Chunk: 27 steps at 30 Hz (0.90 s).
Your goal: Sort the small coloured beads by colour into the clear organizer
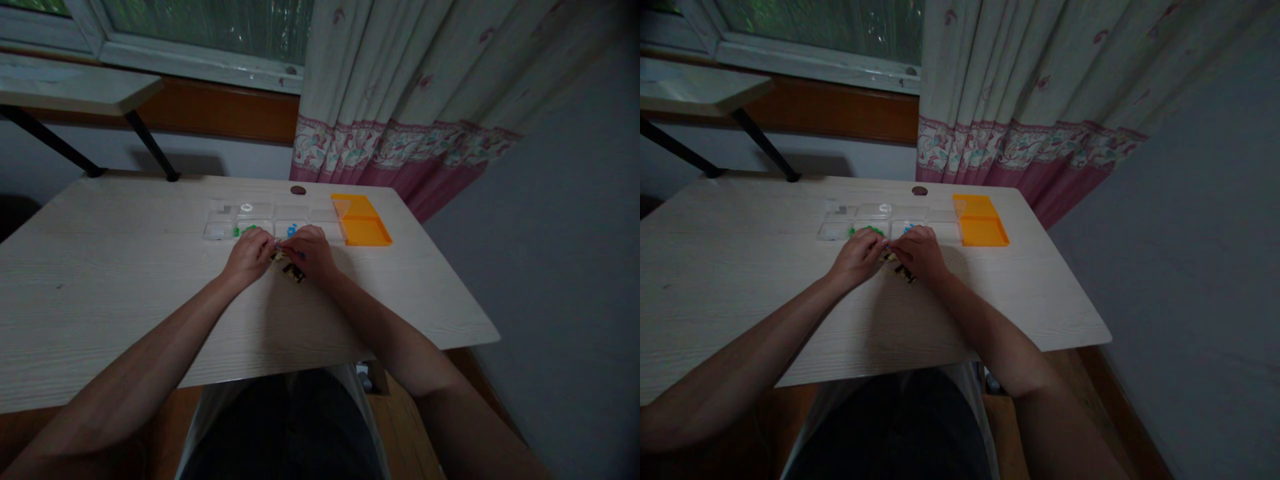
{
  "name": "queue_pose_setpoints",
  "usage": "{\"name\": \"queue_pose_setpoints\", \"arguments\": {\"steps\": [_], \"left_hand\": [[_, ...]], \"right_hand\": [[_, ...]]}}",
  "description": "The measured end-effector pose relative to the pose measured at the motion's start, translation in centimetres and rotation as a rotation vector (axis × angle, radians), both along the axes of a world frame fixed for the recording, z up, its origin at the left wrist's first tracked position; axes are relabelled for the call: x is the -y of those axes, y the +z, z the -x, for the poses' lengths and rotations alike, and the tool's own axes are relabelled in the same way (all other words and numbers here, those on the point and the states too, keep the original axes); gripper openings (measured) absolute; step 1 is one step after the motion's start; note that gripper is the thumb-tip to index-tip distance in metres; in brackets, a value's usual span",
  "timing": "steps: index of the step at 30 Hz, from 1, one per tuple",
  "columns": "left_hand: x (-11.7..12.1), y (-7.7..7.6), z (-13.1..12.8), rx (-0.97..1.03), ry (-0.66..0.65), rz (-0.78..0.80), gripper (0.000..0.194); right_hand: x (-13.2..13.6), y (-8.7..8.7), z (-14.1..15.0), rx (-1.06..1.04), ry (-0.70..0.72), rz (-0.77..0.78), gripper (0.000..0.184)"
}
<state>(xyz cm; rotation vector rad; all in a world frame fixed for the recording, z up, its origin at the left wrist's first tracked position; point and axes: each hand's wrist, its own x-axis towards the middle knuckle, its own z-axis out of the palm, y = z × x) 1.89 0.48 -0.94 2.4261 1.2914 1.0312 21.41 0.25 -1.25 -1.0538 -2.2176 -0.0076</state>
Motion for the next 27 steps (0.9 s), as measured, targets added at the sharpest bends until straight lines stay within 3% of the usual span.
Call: {"name": "queue_pose_setpoints", "arguments": {"steps": [5, 9, 15, 22, 27], "left_hand": [[-0.3, -0.3, 0.1, -0.015, 0.017, -0.026, 0.029], [-0.4, -0.8, 0.3, -0.031, 0.013, -0.043, 0.022], [-0.1, -1.3, 0.2, -0.128, -0.096, -0.067, 0.022], [0.0, -1.3, 0.3, -0.197, -0.113, -0.054, 0.023], [0.2, -1.0, 0.2, -0.214, -0.11, -0.027, 0.02]], "right_hand": [[-0.1, 0.4, -0.1, -0.019, -0.044, 0.043, 0.026], [-0.8, 0.4, -1.1, -0.107, -0.219, 0.065, 0.026], [-2.0, -0.6, -2.0, -0.148, -0.435, 0.057, 0.02], [-1.9, -0.6, -1.6, -0.102, -0.414, 0.09, 0.019], [-1.4, -0.1, -1.6, -0.047, -0.254, 0.085, 0.013]]}}
